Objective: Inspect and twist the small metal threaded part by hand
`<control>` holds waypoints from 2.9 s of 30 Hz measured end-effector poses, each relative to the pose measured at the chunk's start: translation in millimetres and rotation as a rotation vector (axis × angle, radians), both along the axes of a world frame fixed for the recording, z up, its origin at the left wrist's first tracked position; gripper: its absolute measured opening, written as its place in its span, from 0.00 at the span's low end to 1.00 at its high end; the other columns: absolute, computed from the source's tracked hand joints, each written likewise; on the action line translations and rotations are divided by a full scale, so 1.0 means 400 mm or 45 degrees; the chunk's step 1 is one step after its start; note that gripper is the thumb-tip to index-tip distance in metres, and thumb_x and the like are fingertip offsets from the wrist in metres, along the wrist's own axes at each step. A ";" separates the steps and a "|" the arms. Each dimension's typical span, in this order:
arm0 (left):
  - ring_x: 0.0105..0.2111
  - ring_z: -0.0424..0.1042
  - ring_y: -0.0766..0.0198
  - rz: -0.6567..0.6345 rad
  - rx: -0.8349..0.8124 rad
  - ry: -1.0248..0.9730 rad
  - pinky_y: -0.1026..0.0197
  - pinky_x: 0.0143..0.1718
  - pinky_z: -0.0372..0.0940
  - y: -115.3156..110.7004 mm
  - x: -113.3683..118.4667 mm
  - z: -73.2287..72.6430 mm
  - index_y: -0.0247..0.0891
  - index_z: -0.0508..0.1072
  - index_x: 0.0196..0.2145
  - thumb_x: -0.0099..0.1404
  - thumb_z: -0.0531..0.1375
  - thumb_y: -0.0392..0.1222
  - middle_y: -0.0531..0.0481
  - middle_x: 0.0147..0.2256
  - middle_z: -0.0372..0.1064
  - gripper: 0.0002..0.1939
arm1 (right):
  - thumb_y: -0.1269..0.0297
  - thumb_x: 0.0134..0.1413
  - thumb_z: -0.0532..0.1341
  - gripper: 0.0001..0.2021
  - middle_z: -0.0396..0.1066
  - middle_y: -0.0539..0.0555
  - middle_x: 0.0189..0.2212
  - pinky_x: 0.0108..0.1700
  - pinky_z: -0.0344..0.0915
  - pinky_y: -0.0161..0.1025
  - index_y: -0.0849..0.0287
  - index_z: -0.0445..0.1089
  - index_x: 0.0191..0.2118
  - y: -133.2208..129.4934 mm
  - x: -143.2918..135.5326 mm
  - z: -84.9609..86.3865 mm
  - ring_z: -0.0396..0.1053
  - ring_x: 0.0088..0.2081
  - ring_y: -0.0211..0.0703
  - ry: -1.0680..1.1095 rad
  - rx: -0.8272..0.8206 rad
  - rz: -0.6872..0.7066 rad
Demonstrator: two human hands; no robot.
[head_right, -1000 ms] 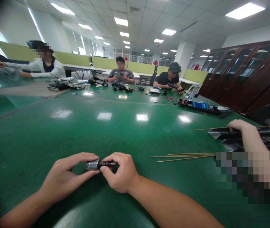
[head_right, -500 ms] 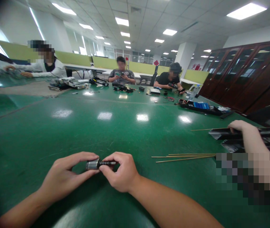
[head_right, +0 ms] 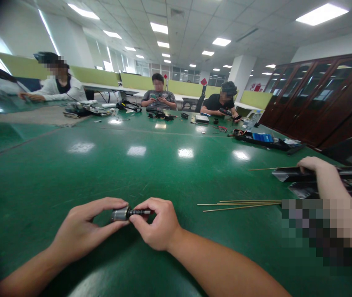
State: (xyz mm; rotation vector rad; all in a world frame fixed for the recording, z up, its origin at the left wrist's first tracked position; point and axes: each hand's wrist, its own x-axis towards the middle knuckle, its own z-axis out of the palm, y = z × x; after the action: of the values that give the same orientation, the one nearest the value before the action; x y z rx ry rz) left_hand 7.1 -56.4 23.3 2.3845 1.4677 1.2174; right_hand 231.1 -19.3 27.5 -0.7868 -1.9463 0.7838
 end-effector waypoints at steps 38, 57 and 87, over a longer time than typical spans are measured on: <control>0.42 0.78 0.59 0.007 0.035 -0.013 0.59 0.45 0.74 0.001 -0.001 0.009 0.43 0.76 0.46 0.58 0.69 0.45 0.49 0.43 0.78 0.18 | 0.65 0.55 0.65 0.04 0.74 0.51 0.27 0.34 0.66 0.35 0.59 0.76 0.35 -0.003 0.000 0.002 0.71 0.29 0.39 0.019 -0.032 -0.041; 0.42 0.78 0.60 0.028 0.029 -0.027 0.59 0.46 0.73 -0.001 -0.007 0.012 0.45 0.75 0.47 0.58 0.70 0.44 0.51 0.43 0.77 0.19 | 0.66 0.54 0.65 0.04 0.73 0.51 0.26 0.34 0.66 0.35 0.60 0.76 0.35 -0.003 0.002 0.006 0.70 0.29 0.39 0.077 -0.056 -0.048; 0.44 0.77 0.61 0.097 0.019 -0.012 0.59 0.49 0.72 0.005 -0.018 -0.002 0.49 0.74 0.49 0.57 0.70 0.48 0.55 0.45 0.77 0.22 | 0.67 0.55 0.65 0.04 0.73 0.50 0.27 0.35 0.66 0.35 0.60 0.76 0.36 0.003 0.005 -0.002 0.69 0.29 0.38 0.127 -0.094 -0.053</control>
State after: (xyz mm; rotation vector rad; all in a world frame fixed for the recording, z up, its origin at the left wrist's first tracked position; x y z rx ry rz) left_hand -0.2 -54.4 22.5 2.3487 1.5659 1.2582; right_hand 232.9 -18.0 26.6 -0.8145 -1.8154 0.8578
